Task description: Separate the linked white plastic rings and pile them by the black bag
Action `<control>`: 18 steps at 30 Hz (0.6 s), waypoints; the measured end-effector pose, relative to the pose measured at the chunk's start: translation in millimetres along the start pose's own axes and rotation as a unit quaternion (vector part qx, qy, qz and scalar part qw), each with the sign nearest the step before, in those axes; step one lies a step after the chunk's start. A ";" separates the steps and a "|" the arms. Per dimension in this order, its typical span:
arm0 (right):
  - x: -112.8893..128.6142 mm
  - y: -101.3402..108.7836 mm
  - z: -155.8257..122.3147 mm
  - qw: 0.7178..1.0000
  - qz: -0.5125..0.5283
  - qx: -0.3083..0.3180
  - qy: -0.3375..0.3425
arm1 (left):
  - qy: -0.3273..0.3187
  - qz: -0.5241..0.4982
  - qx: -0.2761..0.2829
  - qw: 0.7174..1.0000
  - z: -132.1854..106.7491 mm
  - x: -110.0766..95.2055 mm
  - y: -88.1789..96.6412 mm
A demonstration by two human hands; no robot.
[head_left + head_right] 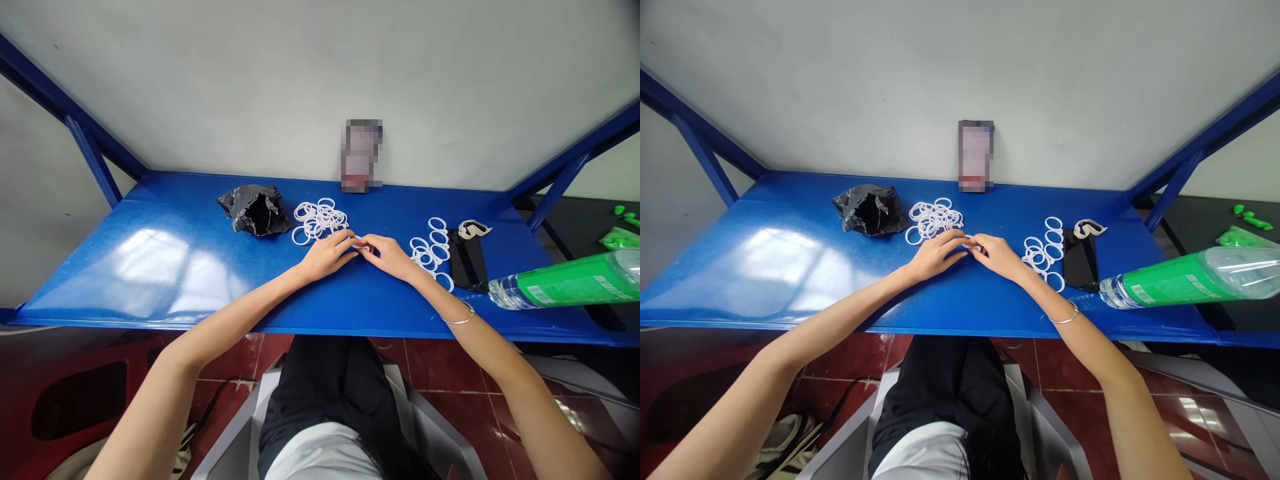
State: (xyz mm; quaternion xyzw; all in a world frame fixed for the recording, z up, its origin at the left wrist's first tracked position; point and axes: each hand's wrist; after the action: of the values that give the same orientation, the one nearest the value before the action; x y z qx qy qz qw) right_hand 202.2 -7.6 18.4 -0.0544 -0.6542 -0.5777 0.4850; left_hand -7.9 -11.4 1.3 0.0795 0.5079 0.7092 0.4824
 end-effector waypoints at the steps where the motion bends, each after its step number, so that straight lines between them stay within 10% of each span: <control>1: 0.4 -1.2 0.1 1.000 0.019 0.000 -0.002 | 0.010 -0.020 0.007 1.000 0.0 0.0 0.5; 18: 3.4 -0.6 3.2 0.958 0.278 0.014 -0.076 | 0.125 -0.253 0.055 0.958 5.5 2.2 2.1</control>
State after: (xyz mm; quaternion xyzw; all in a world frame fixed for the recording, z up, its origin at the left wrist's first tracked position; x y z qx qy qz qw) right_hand 198.3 -6.9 20.9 -0.2708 -0.6564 -0.4053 0.5758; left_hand -7.0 -6.2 4.8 -0.1149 0.6058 0.5393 0.5736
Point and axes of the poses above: each hand's wrist, its own z-axis towards the middle knuckle, its own y-axis out of the back of the hand, x = y × z, and after that the axes turned 2 degrees about x, right-handed
